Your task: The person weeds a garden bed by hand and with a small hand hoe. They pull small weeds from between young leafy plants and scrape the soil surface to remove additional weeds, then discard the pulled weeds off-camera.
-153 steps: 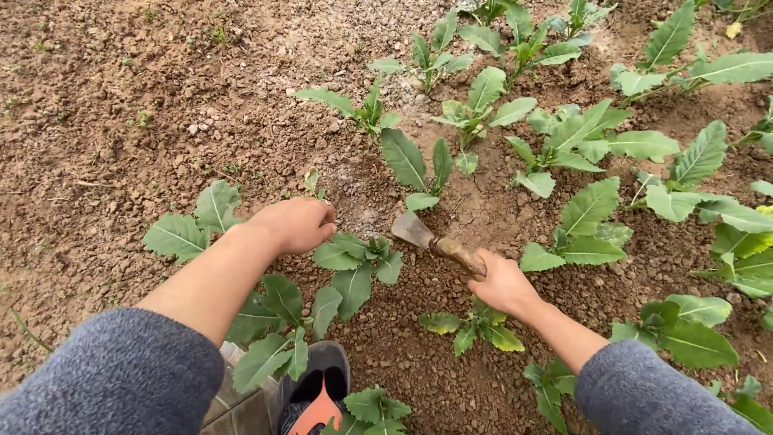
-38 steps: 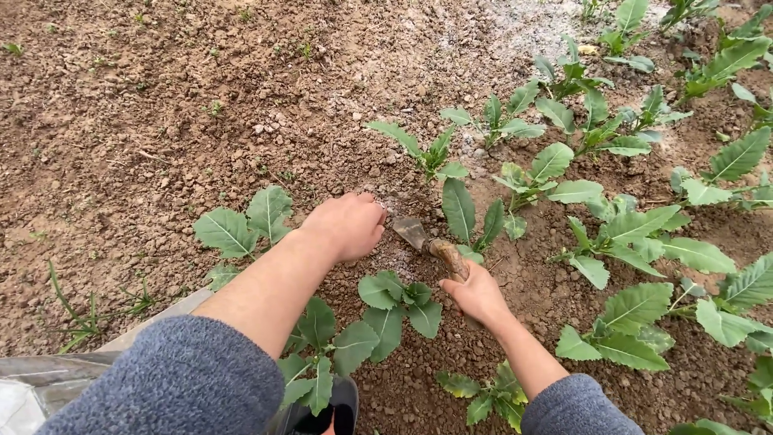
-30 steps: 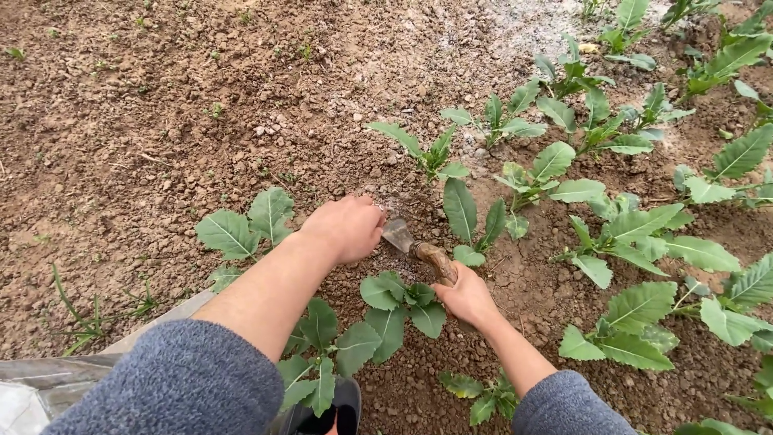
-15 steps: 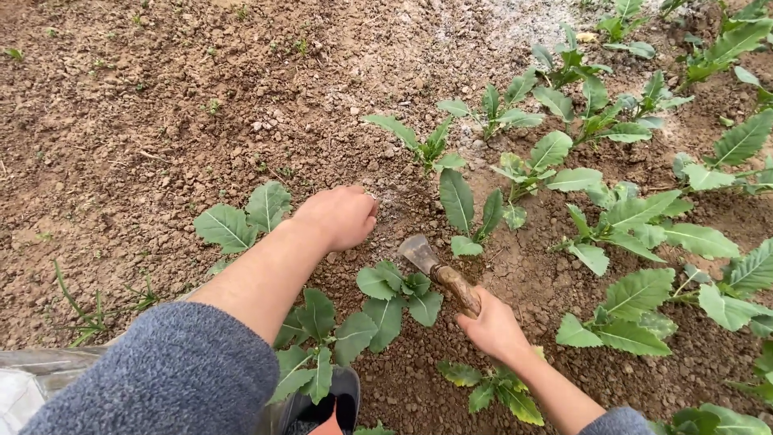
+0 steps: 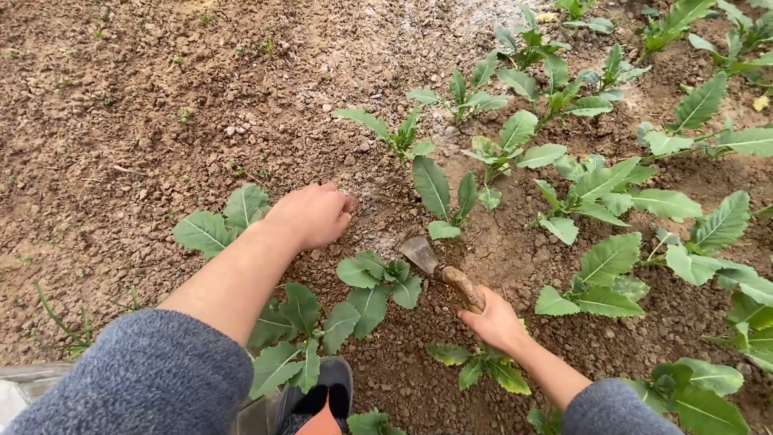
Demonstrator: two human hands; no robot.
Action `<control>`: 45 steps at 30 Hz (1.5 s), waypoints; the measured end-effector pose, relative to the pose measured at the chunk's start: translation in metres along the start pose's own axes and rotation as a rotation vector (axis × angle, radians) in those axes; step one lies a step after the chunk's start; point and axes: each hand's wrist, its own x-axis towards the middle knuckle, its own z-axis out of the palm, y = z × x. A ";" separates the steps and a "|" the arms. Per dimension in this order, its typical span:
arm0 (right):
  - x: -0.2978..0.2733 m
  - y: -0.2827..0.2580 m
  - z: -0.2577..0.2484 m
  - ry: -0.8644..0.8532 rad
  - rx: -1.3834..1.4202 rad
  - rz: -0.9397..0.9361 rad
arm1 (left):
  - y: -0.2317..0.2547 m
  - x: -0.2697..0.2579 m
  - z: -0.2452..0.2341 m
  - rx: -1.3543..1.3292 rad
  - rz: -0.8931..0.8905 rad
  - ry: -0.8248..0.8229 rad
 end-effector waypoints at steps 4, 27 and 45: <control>-0.024 -0.007 -0.017 -0.065 -0.018 0.066 | 0.035 -0.022 -0.041 -0.041 -0.013 -0.099; -0.006 -0.022 -0.089 0.430 1.434 0.023 | 0.121 0.022 -0.001 0.103 0.323 -0.145; 0.005 -0.018 -0.042 0.003 1.389 -0.036 | 0.110 0.028 0.053 0.036 0.351 -0.117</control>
